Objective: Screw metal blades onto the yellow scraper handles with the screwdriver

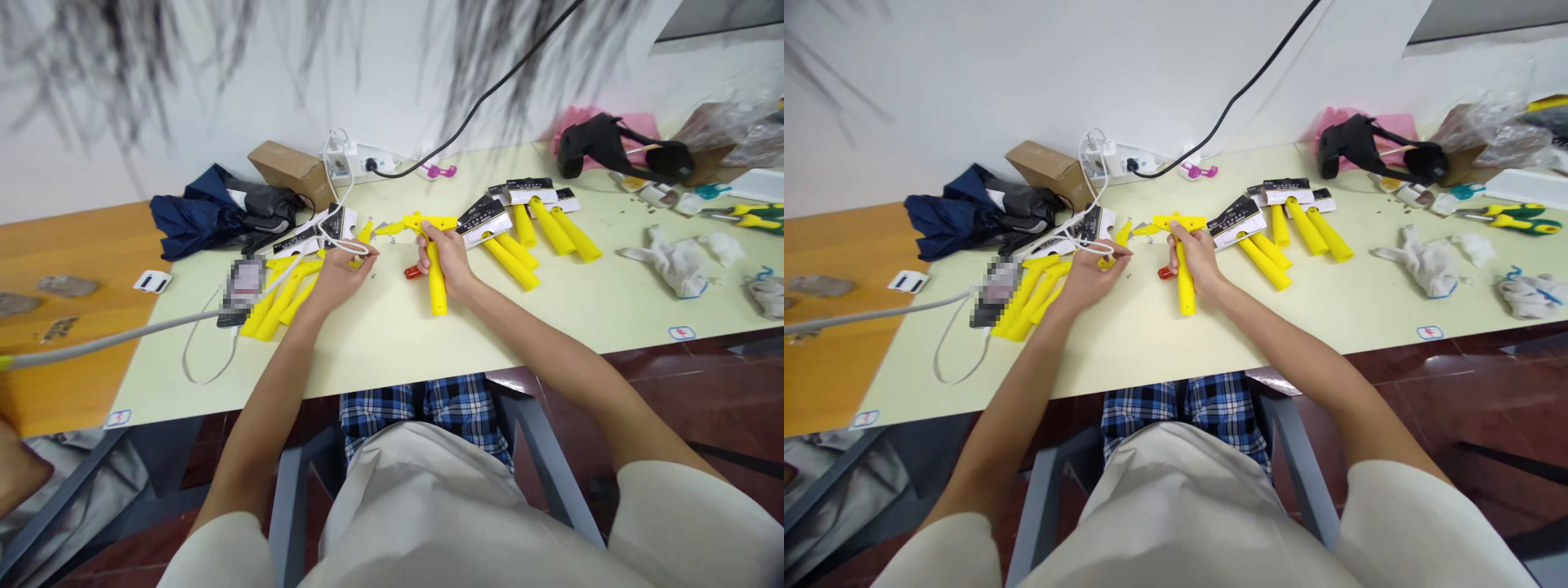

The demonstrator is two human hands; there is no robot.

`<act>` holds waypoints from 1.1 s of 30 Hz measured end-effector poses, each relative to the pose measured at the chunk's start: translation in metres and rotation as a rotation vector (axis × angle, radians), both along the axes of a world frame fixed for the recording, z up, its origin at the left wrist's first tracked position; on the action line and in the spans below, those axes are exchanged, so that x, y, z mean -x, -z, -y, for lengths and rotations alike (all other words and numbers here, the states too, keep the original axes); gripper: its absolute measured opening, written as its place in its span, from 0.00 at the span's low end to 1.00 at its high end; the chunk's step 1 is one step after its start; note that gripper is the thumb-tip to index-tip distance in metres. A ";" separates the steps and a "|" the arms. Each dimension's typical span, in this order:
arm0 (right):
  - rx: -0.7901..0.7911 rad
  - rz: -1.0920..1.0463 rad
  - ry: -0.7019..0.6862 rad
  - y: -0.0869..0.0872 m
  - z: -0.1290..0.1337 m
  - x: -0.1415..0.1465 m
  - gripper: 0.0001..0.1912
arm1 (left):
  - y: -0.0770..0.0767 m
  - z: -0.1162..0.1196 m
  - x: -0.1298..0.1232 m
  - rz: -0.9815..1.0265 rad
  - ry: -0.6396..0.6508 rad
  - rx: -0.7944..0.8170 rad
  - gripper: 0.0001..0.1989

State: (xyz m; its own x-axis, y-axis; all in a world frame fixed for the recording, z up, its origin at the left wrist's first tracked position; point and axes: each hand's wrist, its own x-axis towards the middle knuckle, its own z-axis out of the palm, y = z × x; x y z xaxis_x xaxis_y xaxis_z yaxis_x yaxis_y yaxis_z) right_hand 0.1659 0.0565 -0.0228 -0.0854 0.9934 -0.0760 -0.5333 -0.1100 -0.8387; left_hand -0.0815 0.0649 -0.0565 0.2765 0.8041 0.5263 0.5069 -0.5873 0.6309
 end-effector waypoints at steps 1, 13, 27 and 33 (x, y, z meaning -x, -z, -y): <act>0.002 0.007 -0.003 0.000 0.000 0.000 0.26 | -0.003 0.001 0.001 0.010 0.017 0.009 0.09; -0.036 0.088 -0.072 0.007 -0.002 -0.002 0.26 | -0.037 -0.082 -0.002 -0.463 -0.031 0.239 0.13; -0.047 0.140 -0.107 0.010 -0.005 -0.004 0.28 | -0.071 -0.120 -0.017 -0.767 0.124 0.497 0.14; -0.049 0.139 -0.114 0.011 -0.006 -0.003 0.29 | -0.069 -0.121 -0.015 -0.828 0.102 0.516 0.11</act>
